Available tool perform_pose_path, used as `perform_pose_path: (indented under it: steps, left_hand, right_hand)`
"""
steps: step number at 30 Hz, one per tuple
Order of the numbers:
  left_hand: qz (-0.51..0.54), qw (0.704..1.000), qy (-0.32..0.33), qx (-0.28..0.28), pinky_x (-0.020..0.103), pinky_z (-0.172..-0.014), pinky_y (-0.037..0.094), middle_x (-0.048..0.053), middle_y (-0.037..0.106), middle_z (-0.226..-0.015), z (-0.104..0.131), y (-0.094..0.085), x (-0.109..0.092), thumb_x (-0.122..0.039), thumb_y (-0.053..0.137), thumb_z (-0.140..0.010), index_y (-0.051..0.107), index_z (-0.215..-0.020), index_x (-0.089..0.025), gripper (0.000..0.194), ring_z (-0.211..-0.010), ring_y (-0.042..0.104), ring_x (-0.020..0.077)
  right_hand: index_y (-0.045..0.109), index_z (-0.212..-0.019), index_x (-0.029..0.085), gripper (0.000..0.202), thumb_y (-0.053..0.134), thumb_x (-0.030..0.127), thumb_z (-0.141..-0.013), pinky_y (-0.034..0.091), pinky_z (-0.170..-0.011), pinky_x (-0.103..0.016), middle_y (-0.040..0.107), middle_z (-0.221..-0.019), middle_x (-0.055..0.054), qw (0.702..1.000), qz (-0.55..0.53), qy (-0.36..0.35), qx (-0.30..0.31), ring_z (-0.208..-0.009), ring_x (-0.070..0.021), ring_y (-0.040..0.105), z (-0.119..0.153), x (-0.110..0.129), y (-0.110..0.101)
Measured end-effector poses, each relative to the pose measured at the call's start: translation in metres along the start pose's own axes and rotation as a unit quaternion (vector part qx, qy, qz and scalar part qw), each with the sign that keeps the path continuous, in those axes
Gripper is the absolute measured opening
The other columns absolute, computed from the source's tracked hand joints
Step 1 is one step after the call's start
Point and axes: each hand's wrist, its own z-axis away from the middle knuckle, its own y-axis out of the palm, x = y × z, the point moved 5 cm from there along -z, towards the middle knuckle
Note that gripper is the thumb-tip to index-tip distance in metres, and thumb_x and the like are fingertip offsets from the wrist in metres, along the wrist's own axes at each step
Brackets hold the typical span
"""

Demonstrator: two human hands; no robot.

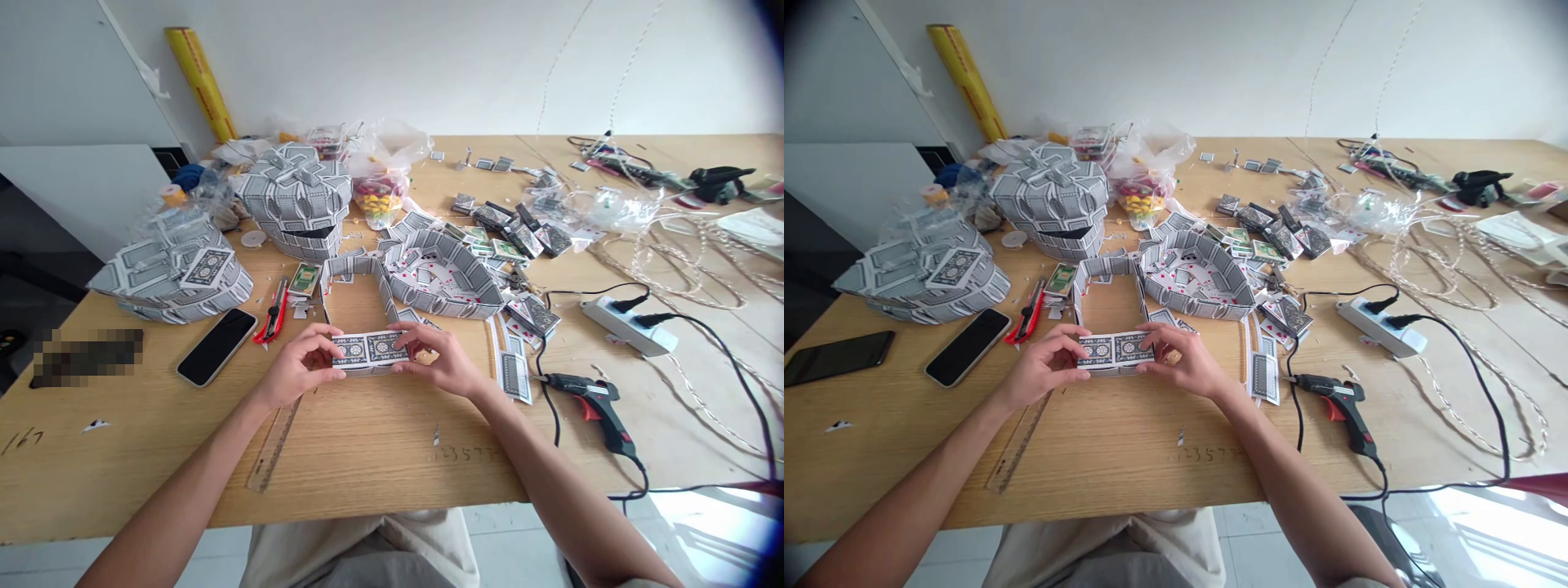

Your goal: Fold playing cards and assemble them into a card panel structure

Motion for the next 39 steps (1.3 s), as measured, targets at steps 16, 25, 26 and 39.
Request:
perform_pose_path:
  steps: [16, 25, 26, 39]
  left_hand:
    - [0.004, 1.0, -0.008, 0.0, 0.029, -0.074, 0.057, 0.013, 0.065, -0.135, 0.0002, 0.0003, 0.002, -0.032, 0.095, -0.078, 0.079, -0.089, -0.02, 0.023, -0.097, 0.068, 0.02]
    - [0.006, 1.0, -0.009, 0.004, 0.03, -0.074, 0.059, 0.013, 0.064, -0.135, 0.0012, 0.0006, -0.0001, -0.034, 0.095, -0.079, 0.079, -0.09, -0.02, 0.024, -0.093, 0.068, 0.019]
    - [0.006, 1.0, -0.006, 0.002, 0.03, -0.074, 0.059, 0.013, 0.064, -0.135, 0.0012, 0.0005, -0.0003, -0.035, 0.095, -0.079, 0.079, -0.09, -0.02, 0.024, -0.094, 0.069, 0.0194]
    - [0.061, 0.997, -0.005, -0.037, 0.033, -0.084, 0.06, 0.014, 0.067, -0.131, 0.0005, -0.003, -0.003, -0.034, 0.098, -0.076, 0.079, -0.09, -0.019, 0.028, -0.113, 0.069, 0.0261]
  right_hand:
    - [0.076, -0.1, 0.021, 0.044, 0.093, 0.057, -0.081, 0.067, -0.077, -0.039, 0.071, -0.145, -0.015, 1.0, -0.028, 0.009, -0.001, -0.079, -0.0189, 0.074, -0.0016, -0.0034, -0.001]
    - [0.076, -0.102, 0.023, 0.039, 0.09, 0.055, -0.086, 0.066, -0.077, -0.039, 0.072, -0.144, -0.013, 1.0, -0.01, 0.001, -0.006, -0.075, -0.0171, 0.072, -0.001, -0.0033, 0.0004]
    - [0.076, -0.103, 0.023, 0.039, 0.09, 0.055, -0.086, 0.066, -0.077, -0.039, 0.071, -0.144, -0.013, 1.0, -0.009, 0.001, -0.006, -0.075, -0.017, 0.072, -0.0009, -0.0034, 0.0005]
    - [0.077, -0.103, 0.023, 0.038, 0.089, 0.055, -0.087, 0.066, -0.077, -0.039, 0.072, -0.143, -0.012, 1.0, -0.005, 0.007, -0.005, -0.076, -0.0176, 0.073, -0.0003, -0.0024, 0.0002]
